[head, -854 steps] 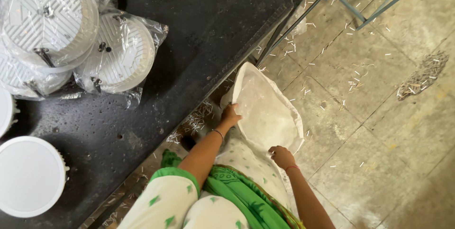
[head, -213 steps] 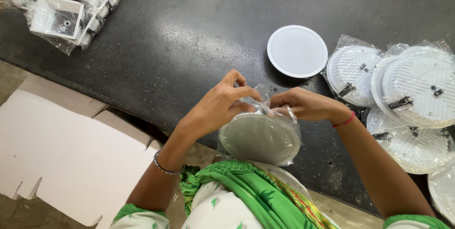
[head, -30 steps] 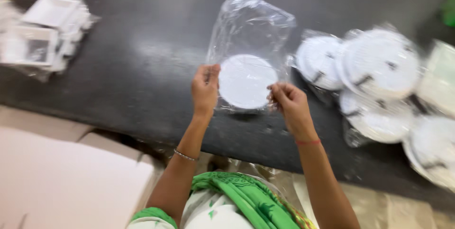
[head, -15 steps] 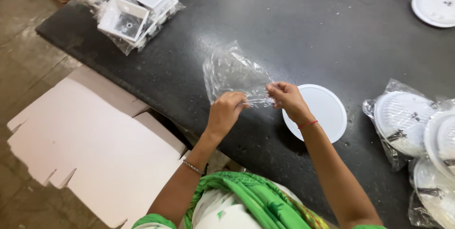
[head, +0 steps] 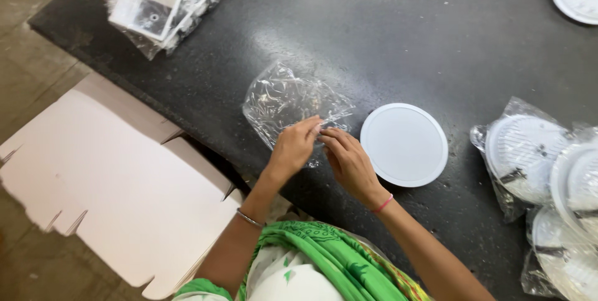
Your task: The person wraps round LED panel light fixtures in clear plastic film at a workbench, pressing the plastic around each unit and setting wrapped fixtures aside, occasionally reaching into a cloth bag below the table for supplies.
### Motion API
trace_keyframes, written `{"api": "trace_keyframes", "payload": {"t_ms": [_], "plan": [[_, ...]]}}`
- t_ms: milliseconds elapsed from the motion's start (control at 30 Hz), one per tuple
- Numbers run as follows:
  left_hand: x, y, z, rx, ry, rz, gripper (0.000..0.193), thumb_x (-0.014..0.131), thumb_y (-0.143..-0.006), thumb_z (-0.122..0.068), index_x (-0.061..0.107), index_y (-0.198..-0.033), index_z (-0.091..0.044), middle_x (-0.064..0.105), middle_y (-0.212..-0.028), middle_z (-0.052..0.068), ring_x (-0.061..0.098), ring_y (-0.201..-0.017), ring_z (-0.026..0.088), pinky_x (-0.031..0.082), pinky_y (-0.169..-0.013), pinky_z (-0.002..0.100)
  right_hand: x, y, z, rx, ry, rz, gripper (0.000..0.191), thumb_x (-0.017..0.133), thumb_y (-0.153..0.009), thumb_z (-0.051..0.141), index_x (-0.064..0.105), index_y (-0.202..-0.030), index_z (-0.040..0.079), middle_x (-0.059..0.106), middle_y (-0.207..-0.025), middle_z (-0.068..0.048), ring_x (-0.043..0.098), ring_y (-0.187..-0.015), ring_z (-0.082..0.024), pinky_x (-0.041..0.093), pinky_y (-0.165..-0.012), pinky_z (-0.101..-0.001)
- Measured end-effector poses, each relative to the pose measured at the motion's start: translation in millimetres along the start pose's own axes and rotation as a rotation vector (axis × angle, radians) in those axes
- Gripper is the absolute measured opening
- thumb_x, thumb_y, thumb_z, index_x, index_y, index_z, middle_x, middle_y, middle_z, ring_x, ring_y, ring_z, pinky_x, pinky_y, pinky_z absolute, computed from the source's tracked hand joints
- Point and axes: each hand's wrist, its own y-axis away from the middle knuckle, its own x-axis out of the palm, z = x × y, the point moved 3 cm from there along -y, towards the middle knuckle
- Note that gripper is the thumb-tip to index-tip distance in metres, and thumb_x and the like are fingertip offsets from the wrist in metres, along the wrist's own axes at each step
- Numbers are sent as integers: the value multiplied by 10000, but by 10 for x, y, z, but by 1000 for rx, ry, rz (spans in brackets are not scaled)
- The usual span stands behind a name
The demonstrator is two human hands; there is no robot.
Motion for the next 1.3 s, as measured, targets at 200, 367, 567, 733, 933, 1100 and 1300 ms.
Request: {"api": "trace_keyframes", "payload": {"t_ms": [200,367,567,733,933,1100,1300], "plan": [[-34,325,-416,62,-291,-102,202,635,-931,-119,736,-1101,-75,642,-1155,114,663,-1140,327,563,-905,394,534,-144,-226,-51,-87,208,378,616,-935,69,560,-1303,3,610,-1290,-218,573,-1219,-383,478,-1039,-462],[-24,446,-549,16,-180,82,212,619,-982,-76,721,-1169,-80,631,-1339,128,685,-1101,307,576,-956,386,1009,-218,-394,100,91,337,691,613,-969,204,331,-1599,161,611,-1277,-147,615,-1160,-294,530,-1004,-428],[-162,718,-478,58,185,217,414,749,-889,-226,691,-1272,-79,689,-1294,135,699,-1131,266,547,-1007,381,1196,-492,-460,274,-6,443,777,696,-987,287,252,-1621,214,328,-1605,-119,530,-1384,-323,503,-1113,-415],[-954,399,523,-3,-622,-641,560,791,-952,-334,621,-1330,42,688,-1203,279,662,-1034,353,516,-851,453,1049,-447,-380,176,-505,369,986,773,-892,133,136,-1638,233,164,-1682,-185,476,-1397,-366,455,-1064,-443],[-680,343,1335,-364,181,-217,313,783,-952,-295,775,-1051,1,725,-777,48,616,-720,115,498,-647,283,1385,-690,-691,365,-481,163,983,760,-791,253,228,-1617,276,371,-1632,-108,627,-1234,-308,604,-954,-429],[-671,133,1414,-427,274,-427,195,701,-965,-199,724,-1048,-24,727,-826,48,640,-646,115,529,-587,280,1330,-435,-624,30,-136,215,965,774,-906,322,195,-1655,131,271,-1670,-213,424,-1475,-400,437,-1160,-476],[-934,18,1555,-334,218,-401,204,783,-875,-99,720,-1054,-25,752,-901,76,694,-754,118,583,-662,277,1015,-74,-616,216,144,274,1066,807,-803,484,209,-1600,106,205,-1630,-244,315,-1471,-459,346,-1195,-511]]}}
